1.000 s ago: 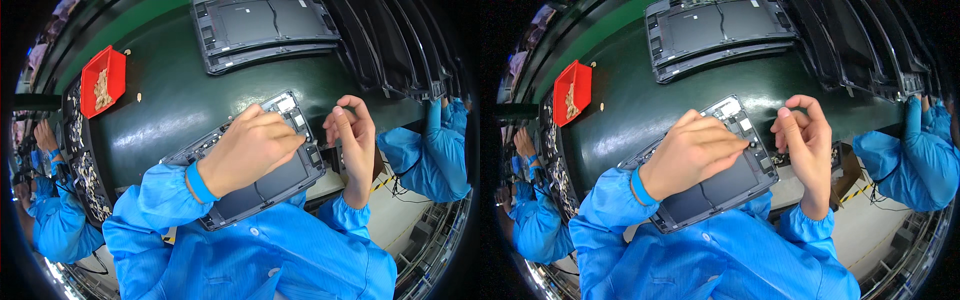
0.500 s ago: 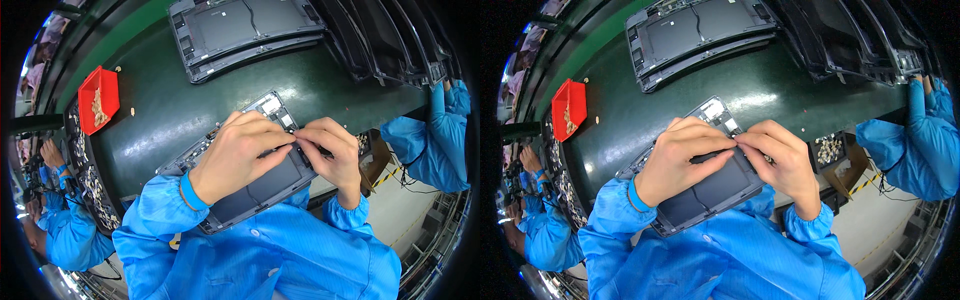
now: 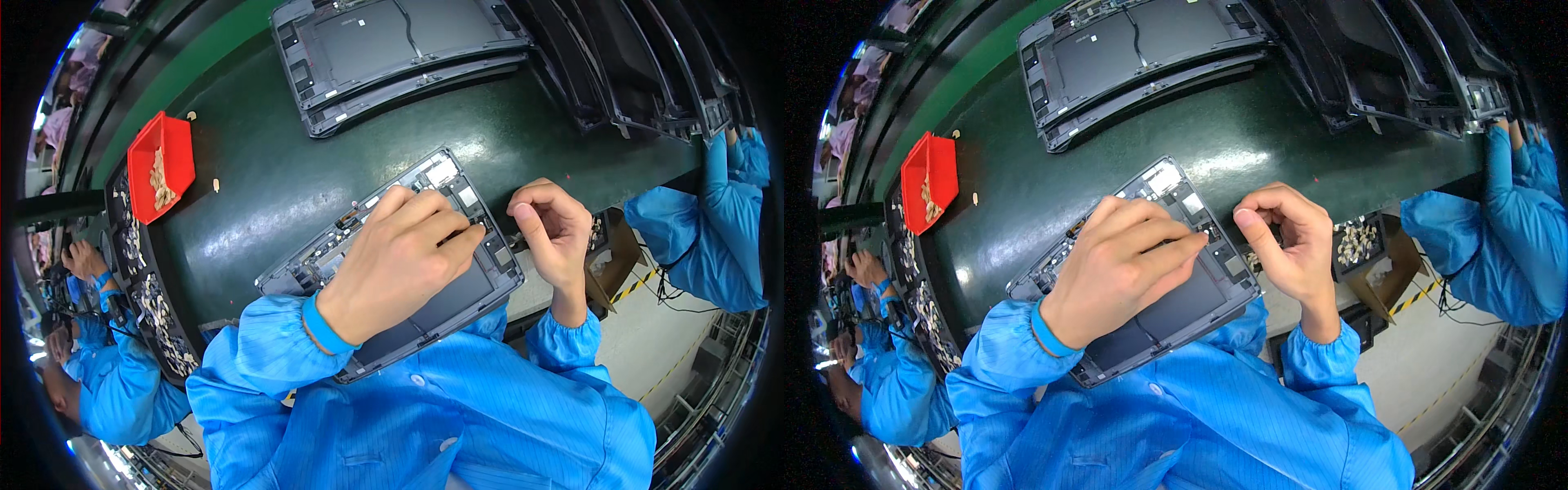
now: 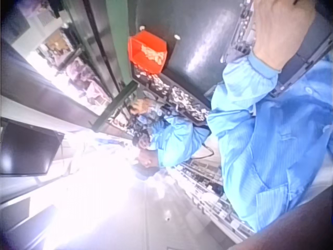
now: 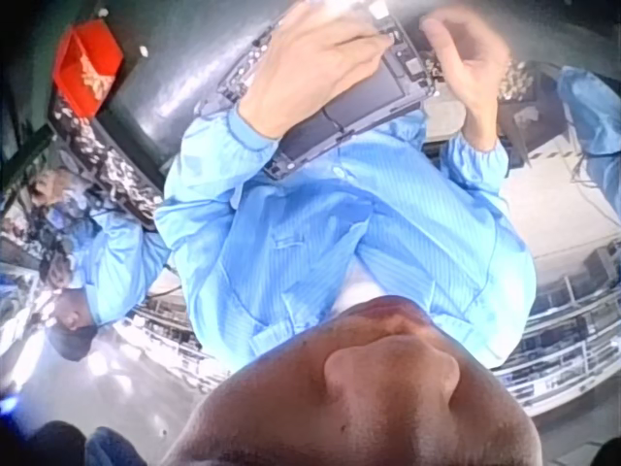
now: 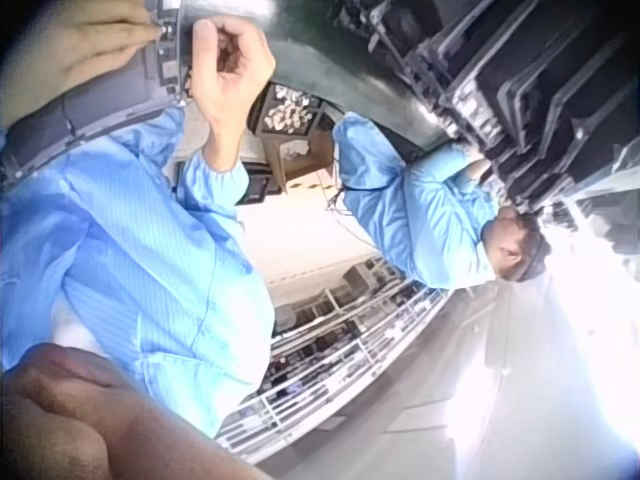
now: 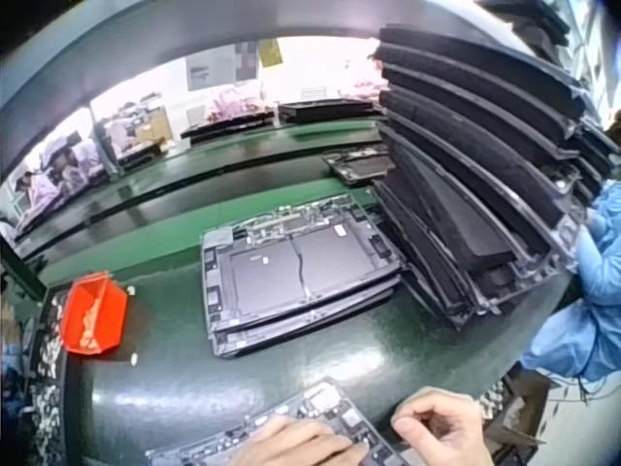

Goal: The person connects circuit boards and routes ribbon cables inside an electronic device housing by hand, attaching small connectors to link the components.

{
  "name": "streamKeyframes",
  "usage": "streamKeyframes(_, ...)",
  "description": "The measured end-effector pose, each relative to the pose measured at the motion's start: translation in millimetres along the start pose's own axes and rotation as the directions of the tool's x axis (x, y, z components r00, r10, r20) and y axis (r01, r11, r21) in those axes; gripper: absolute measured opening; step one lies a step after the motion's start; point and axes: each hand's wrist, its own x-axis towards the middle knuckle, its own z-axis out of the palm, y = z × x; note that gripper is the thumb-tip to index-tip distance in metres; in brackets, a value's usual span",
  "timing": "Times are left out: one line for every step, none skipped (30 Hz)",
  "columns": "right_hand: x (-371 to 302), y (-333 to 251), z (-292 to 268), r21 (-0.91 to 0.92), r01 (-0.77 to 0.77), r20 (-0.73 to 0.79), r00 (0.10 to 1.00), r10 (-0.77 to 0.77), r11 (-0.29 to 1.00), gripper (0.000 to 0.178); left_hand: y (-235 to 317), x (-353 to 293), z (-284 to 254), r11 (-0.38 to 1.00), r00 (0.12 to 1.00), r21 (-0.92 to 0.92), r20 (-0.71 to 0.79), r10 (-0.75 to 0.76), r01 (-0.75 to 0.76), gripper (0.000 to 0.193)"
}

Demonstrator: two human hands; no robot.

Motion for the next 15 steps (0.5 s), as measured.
streamKeyframes(0.0,0.4,0.0,0.001,-0.005,-0.001,1.000,0.005,1.000,0.006,-1.0,0.3,1.4,1.000,1.000,0.000,0.001,0.001,-0.001,0.025)
streamKeyframes(-0.1,0.7,0.0,0.001,-0.010,0.000,1.000,0.010,1.000,0.006,-2.5,0.3,3.2,1.000,1.000,0.013,-0.011,0.013,-0.013,0.025)
streamKeyframes(0.0,0.9,0.0,0.002,-0.010,-0.001,1.000,0.010,1.000,0.006,-3.2,0.4,4.2,0.999,0.999,0.026,-0.022,0.026,-0.025,0.024)
streamKeyframes(0.3,0.9,-0.1,-0.002,-0.006,-0.002,1.000,0.006,1.000,0.005,-2.9,0.5,4.4,0.999,0.999,0.025,-0.021,0.026,-0.026,0.024)
streamKeyframes(0.5,1.0,-0.1,-0.006,-0.002,-0.002,1.000,0.002,1.000,0.005,-2.4,0.4,4.7,0.999,0.999,0.050,-0.027,0.020,-0.018,0.024)
streamKeyframes(0.6,0.8,0.2,-0.005,-0.002,-0.003,1.000,0.002,1.000,0.005,-2.0,0.4,4.8,0.997,0.999,0.075,-0.034,0.014,-0.011,0.024)
streamKeyframes(0.7,0.4,0.7,0.008,-0.006,-0.006,1.000,0.006,1.000,0.005,-1.9,0.1,4.9,0.997,0.999,0.075,-0.033,0.014,-0.011,0.024)
streamKeyframes(0.6,0.1,0.6,0.020,-0.010,-0.010,1.000,0.010,1.000,0.005,-2.0,0.1,5.3,0.997,0.999,0.075,-0.045,0.011,-0.008,0.023)
streamKeyframes(0.5,0.2,0.2,0.020,-0.010,-0.012,1.000,0.010,1.000,0.005,-1.9,0.2,5.6,0.997,0.998,0.075,-0.056,0.009,-0.005,0.023)
streamKeyframes(0.5,0.3,-0.2,0.022,-0.019,-0.010,1.000,0.019,1.000,0.004,-1.2,0.4,5.8,0.997,0.998,0.075,-0.056,0.010,-0.006,0.023)
streamKeyframes(0.6,0.5,-0.1,0.026,-0.027,-0.006,1.000,0.028,0.999,0.004,-0.1,0.5,6.0,0.998,0.998,0.057,-0.066,-0.011,0.015,0.022)
streamKeyframes(0.8,0.0,0.2,0.027,-0.027,-0.006,1.000,0.027,0.999,0.004,0.9,0.9,6.3,0.999,0.996,0.038,-0.077,-0.033,0.036,0.022)
streamKeyframes(1.2,-0.9,0.6,0.025,-0.033,-0.005,0.999,0.033,0.999,0.004,1.6,1.7,7.1,0.999,0.996,0.040,-0.077,-0.033,0.036,0.022)
streamKeyframes(1.3,-1.3,1.1,0.023,-0.038,-0.004,0.999,0.038,0.999,0.004,2.0,2.4,8.6,0.999,0.995,0.025,-0.094,-0.027,0.030,0.021)
streamKeyframes(1.2,-1.2,1.4,0.024,-0.037,-0.003,0.999,0.037,0.999,0.004,2.1,2.6,9.6,1.000,0.994,0.010,-0.111,-0.022,0.023,0.021)
